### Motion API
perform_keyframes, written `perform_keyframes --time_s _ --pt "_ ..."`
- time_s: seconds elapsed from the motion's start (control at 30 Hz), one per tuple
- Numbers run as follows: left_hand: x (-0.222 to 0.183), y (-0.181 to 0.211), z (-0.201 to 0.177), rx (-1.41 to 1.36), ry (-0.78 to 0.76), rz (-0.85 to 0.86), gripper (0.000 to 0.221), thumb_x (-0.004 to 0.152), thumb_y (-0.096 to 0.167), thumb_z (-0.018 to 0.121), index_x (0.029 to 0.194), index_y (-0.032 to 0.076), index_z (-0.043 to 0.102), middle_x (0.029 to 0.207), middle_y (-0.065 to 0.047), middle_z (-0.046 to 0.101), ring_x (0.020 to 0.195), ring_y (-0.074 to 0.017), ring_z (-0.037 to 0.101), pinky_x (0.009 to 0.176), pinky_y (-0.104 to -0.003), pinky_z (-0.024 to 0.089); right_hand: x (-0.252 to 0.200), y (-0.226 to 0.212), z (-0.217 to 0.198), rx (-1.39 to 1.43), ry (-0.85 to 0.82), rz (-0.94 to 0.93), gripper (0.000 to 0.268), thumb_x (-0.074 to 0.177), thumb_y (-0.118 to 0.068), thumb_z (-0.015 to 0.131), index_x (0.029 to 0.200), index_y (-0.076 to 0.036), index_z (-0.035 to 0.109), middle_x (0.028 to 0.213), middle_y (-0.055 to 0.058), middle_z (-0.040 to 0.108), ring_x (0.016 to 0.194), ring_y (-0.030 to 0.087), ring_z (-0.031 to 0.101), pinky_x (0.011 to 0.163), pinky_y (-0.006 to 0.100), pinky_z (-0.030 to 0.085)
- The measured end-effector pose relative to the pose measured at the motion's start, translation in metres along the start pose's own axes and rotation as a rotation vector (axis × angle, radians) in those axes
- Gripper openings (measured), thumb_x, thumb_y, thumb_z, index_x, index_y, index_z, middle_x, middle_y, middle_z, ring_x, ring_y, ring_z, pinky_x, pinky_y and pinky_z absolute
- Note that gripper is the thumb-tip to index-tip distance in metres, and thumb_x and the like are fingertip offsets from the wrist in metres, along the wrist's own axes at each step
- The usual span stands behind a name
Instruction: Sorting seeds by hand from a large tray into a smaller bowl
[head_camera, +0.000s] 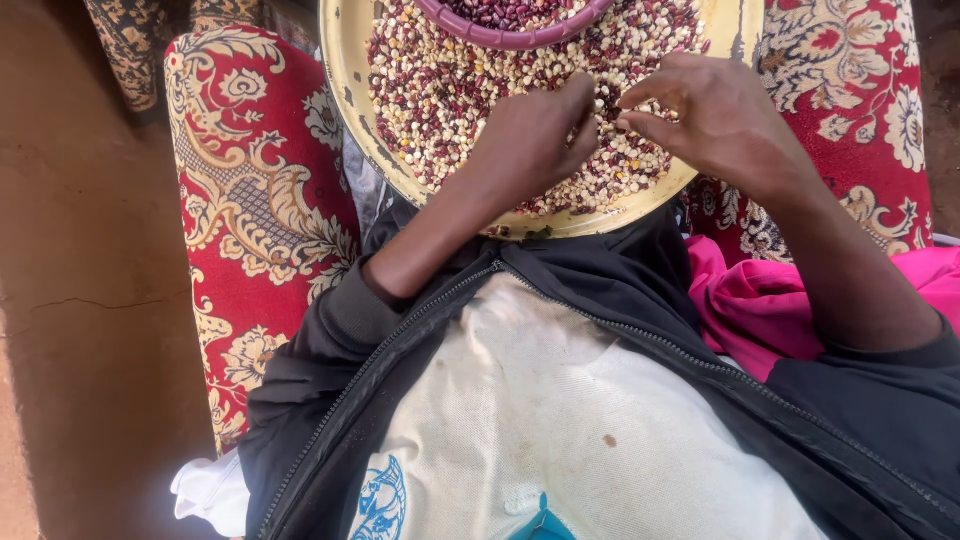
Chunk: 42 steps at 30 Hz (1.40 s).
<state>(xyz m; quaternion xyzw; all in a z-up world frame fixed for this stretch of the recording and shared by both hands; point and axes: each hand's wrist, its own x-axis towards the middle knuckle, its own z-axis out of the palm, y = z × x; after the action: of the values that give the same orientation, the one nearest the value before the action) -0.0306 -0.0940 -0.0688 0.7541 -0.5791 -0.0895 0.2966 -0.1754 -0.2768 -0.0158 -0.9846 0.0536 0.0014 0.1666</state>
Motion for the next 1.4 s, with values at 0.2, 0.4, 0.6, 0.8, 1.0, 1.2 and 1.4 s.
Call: perform_keyframes --time_s 0.2,0.4,0.6,0.8,1.0,1.2,1.4 --pt "-0.027 -0.001 -0.075 -0.729 0.004 -0.273 0.019 0.111 0.027 0.049 0.094 0.018 0.053 0.078 0.003 0.057 0.060 -0.0078 0.046 0.051 -0.023 0.038 -0.002 -0.045 -0.018 0.117 -0.180 0.018 0.017 0.099 -0.027 0.080 0.111 -0.016 0.085 0.100 0.007 0.077 0.084 0.022 0.070 0.074 0.040 0.057" --pt "-0.050 -0.020 -0.101 -1.504 0.079 -0.509 0.021 0.108 0.008 0.043 0.095 0.007 0.059 0.083 -0.007 0.060 0.056 -0.0099 0.044 0.043 -0.024 0.036 -0.005 -0.057 0.020 0.174 -0.306 -0.091 0.040 0.096 -0.043 0.072 0.125 -0.016 0.077 0.104 0.006 0.072 0.087 0.024 0.071 0.080 0.045 0.059" --pt "-0.061 -0.030 -0.116 -1.076 0.038 -0.396 0.037 0.106 0.050 0.052 0.086 0.020 0.060 0.064 0.009 0.038 0.050 -0.0046 0.029 0.044 -0.021 0.028 0.021 -0.030 0.076 -0.163 0.103 -0.339 0.026 0.107 -0.030 0.079 0.122 -0.009 0.078 0.088 0.002 0.062 0.062 0.013 0.061 0.046 0.028 0.053" --pt "-0.071 -0.034 -0.131 -0.245 -0.034 -0.342 0.029 0.108 0.023 0.075 0.083 0.015 0.063 0.076 -0.001 0.059 0.064 -0.0116 0.055 0.062 -0.032 0.043 0.032 -0.031 0.065 -0.361 0.320 -0.304 0.031 0.101 -0.029 0.091 0.124 -0.011 0.079 0.090 0.001 0.064 0.071 0.012 0.059 0.050 0.024 0.050" --pt "-0.086 -0.075 -0.120 0.375 -0.024 -0.386 0.040 0.076 0.009 0.093 0.064 0.013 0.055 0.058 0.003 0.056 0.061 -0.0149 0.058 0.063 -0.040 0.056 0.021 -0.062 0.050 -0.239 0.216 -0.343 0.026 0.109 -0.031 0.082 0.122 -0.009 0.079 0.087 0.002 0.061 0.068 0.013 0.058 0.048 0.026 0.049" --pt "-0.064 -0.091 -0.056 0.339 -0.056 -0.334 0.031 0.093 0.014 0.083 0.070 0.013 0.063 0.059 0.003 0.058 0.056 -0.0107 0.055 0.056 -0.029 0.052 0.030 -0.070 0.077 -0.295 0.026 -0.393 0.030 0.107 -0.034 0.073 0.129 -0.013 0.069 0.086 0.002 0.058 0.064 0.014 0.059 0.044 0.026 0.054" --pt "-0.040 -0.068 -0.055 0.063 0.075 -0.338 0.029 0.095 0.041 0.086 0.080 0.018 0.077 0.066 0.004 0.073 0.054 -0.0093 0.063 0.050 -0.027 0.047 0.027 -0.034 0.062 -0.439 0.222 -0.215 0.015 0.110 -0.021 0.084 0.117 -0.009 0.080 0.081 0.000 0.066 0.062 0.013 0.065 0.041 0.025 0.054"
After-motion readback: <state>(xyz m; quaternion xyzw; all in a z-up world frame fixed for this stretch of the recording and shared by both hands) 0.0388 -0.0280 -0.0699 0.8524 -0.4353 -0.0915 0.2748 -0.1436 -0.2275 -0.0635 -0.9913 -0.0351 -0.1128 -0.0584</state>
